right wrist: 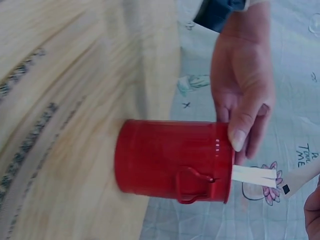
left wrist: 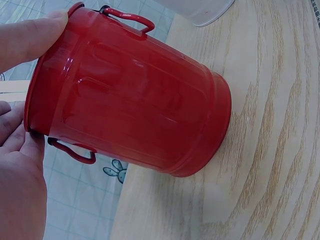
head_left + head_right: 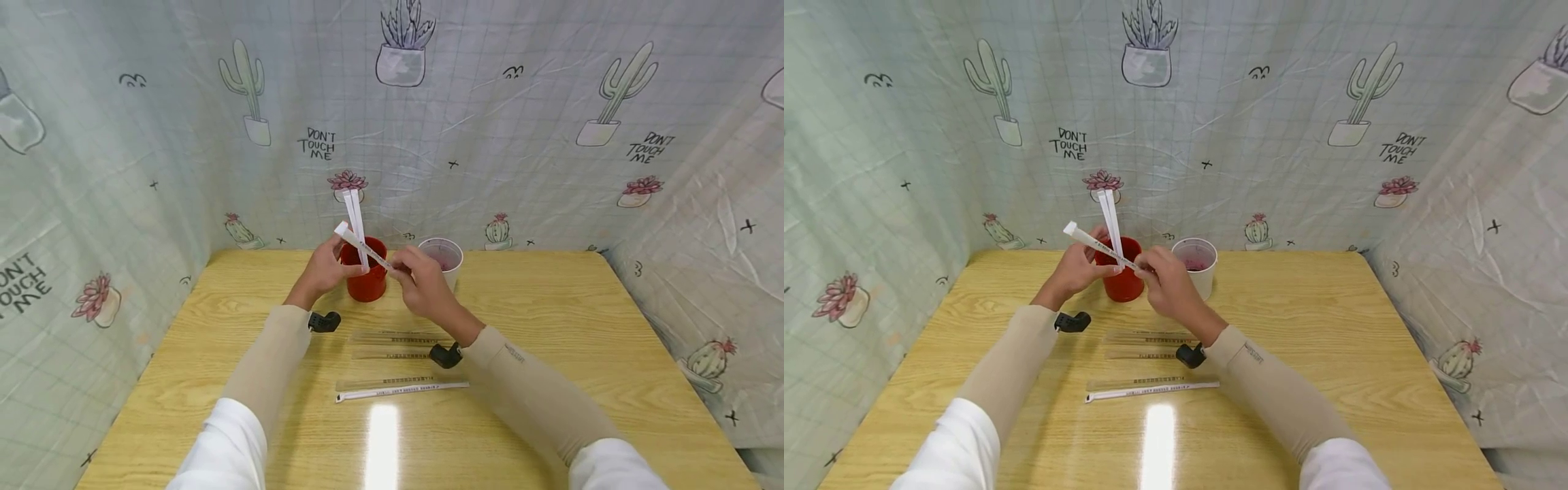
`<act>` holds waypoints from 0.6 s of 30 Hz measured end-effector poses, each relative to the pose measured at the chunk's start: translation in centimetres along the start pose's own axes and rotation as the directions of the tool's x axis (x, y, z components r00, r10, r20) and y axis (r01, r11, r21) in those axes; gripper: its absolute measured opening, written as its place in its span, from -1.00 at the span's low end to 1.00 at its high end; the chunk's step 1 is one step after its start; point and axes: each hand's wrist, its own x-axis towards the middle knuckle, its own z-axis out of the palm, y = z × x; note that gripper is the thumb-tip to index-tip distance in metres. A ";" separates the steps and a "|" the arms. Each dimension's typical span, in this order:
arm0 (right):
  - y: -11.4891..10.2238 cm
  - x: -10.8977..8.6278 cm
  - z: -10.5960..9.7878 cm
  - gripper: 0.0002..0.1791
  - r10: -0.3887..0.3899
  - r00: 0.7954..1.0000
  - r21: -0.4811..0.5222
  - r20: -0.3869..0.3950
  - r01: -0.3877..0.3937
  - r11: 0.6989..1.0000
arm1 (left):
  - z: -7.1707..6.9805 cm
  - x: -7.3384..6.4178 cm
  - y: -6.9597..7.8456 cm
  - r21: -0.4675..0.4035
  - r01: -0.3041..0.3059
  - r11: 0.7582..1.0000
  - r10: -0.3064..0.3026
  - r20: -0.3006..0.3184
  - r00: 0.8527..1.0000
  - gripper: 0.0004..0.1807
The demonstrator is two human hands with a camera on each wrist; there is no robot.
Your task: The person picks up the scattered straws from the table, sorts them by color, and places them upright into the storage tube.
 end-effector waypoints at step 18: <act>0.5 4.0 2.2 -0.95 0.134 0.989 0.089 -0.061 -0.129 0.988 | 0.1 0.2 -0.1 -0.051 -0.039 0.998 0.040 0.021 0.999 0.06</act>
